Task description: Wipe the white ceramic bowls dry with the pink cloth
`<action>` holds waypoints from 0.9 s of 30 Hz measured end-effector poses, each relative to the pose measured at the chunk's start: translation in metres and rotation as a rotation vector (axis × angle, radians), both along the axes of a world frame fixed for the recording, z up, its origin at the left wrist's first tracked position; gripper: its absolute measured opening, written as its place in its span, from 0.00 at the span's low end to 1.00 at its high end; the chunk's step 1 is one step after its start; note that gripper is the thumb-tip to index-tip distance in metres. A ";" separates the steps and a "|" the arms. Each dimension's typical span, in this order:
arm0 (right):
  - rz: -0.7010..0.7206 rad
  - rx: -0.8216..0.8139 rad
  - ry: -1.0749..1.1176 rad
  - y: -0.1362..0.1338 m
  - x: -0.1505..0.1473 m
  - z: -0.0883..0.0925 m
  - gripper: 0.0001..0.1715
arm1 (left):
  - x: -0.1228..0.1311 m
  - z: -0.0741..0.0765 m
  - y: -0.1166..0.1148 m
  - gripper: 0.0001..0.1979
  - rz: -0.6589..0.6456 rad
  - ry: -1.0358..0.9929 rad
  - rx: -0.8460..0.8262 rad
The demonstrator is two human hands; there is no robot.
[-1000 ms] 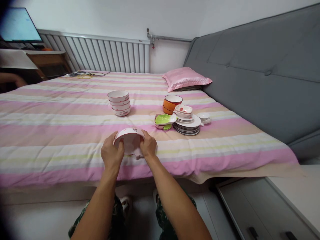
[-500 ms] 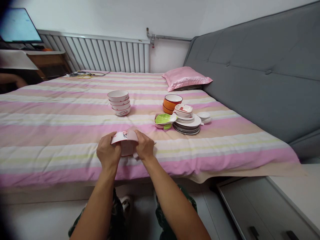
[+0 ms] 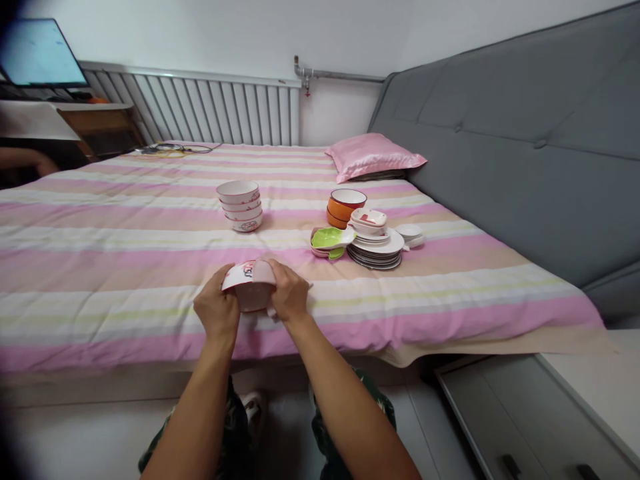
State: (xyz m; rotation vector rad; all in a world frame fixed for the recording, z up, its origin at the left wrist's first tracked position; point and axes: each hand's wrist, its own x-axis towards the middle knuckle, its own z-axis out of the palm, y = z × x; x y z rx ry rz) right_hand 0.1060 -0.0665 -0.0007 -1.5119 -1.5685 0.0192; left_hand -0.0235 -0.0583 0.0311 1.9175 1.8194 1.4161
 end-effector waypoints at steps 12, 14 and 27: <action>-0.027 0.045 0.064 -0.004 0.004 0.011 0.22 | 0.011 -0.007 -0.003 0.19 -0.069 -0.219 0.076; -0.027 0.057 0.069 -0.003 0.007 0.011 0.22 | 0.015 -0.006 -0.005 0.18 -0.084 -0.252 0.051; -0.064 -0.065 0.092 0.004 0.012 0.003 0.23 | 0.013 -0.004 -0.003 0.21 -0.053 -0.303 -0.115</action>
